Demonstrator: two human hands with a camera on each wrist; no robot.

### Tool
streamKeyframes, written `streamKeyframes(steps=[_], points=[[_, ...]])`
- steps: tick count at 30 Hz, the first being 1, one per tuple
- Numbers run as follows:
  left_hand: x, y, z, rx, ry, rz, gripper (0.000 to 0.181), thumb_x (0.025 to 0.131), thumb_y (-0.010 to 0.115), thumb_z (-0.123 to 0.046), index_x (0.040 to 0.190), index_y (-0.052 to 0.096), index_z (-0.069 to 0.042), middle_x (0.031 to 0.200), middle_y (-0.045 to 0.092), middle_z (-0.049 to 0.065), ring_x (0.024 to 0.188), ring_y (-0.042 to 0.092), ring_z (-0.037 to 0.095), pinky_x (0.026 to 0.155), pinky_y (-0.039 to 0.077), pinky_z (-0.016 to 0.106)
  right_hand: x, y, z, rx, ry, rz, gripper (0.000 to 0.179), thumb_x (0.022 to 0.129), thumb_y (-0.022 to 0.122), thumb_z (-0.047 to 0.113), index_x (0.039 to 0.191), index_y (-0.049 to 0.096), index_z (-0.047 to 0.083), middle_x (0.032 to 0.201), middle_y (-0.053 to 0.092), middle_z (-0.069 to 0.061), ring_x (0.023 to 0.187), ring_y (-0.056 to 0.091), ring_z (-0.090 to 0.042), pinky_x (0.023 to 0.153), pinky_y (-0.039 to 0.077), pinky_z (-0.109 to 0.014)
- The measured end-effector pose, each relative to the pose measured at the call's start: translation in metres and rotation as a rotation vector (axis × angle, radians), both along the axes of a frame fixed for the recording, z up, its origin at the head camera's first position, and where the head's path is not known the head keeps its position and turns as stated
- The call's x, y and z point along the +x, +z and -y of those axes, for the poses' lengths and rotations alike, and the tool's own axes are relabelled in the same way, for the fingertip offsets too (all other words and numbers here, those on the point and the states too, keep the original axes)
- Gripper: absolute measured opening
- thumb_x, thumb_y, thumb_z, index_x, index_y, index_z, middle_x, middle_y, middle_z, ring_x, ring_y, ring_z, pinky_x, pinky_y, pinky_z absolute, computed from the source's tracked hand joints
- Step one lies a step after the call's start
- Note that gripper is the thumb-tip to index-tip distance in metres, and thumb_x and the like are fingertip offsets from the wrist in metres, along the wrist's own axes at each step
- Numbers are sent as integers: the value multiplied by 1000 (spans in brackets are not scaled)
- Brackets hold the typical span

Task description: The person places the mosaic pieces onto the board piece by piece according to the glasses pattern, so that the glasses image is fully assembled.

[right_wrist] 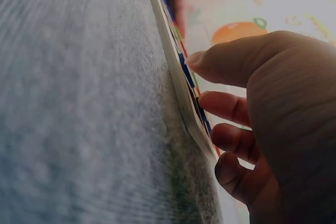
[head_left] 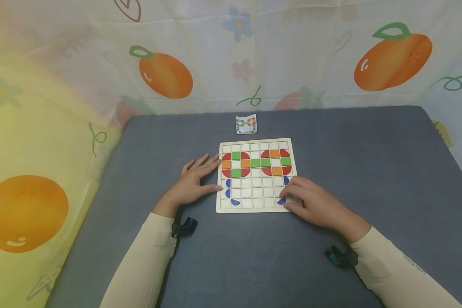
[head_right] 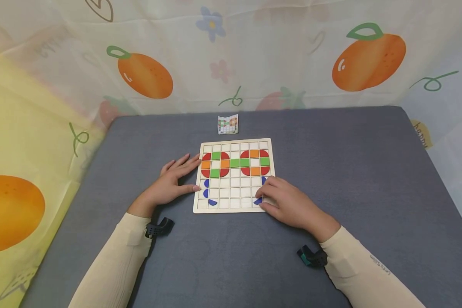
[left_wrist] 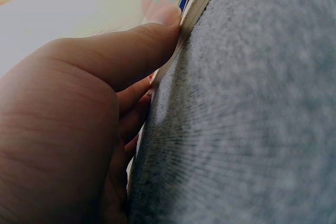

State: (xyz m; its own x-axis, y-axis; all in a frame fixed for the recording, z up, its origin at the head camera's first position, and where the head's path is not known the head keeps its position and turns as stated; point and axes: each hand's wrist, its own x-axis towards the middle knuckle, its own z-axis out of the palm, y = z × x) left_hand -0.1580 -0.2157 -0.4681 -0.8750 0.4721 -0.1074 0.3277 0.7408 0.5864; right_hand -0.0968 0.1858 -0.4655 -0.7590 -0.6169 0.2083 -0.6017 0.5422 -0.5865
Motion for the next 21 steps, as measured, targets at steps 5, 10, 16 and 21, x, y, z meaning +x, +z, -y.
streamKeyframes(steps=[5, 10, 16, 21], points=[[0, 0, -1, 1, -2, 2, 92, 98, 82, -46, 173, 35, -22, 177, 24, -13, 166, 5, 20, 126, -4, 57, 0, 1, -5, -7, -24, 13, 23, 96, 85, 9, 118, 77, 12, 114, 65, 3, 99, 57, -15, 84, 53, -42], [0, -2, -1, 4, -1, 3, 91, 99, 82, -47, 173, 35, -23, 177, 24, -14, 166, 5, 19, 126, -4, 56, -2, 0, -13, -30, -65, -3, 28, 95, 86, 9, 121, 77, 11, 118, 65, 1, 102, 57, -17, 84, 51, -41], [-1, -2, -3, 6, 1, 5, 92, 98, 82, -46, 173, 34, -23, 177, 24, -13, 166, 5, 19, 126, -4, 56, -7, 2, -23, -49, -119, -33, 30, 95, 85, 8, 123, 76, 9, 118, 65, -2, 104, 57, -20, 87, 49, -44], [-1, -1, -3, -1, 5, 6, 91, 99, 82, -45, 173, 34, -23, 177, 23, -13, 166, 5, 19, 127, -4, 56, -12, 5, -32, -22, -204, -1, 32, 98, 84, 12, 128, 74, 6, 122, 66, -7, 112, 59, -27, 95, 50, -53]])
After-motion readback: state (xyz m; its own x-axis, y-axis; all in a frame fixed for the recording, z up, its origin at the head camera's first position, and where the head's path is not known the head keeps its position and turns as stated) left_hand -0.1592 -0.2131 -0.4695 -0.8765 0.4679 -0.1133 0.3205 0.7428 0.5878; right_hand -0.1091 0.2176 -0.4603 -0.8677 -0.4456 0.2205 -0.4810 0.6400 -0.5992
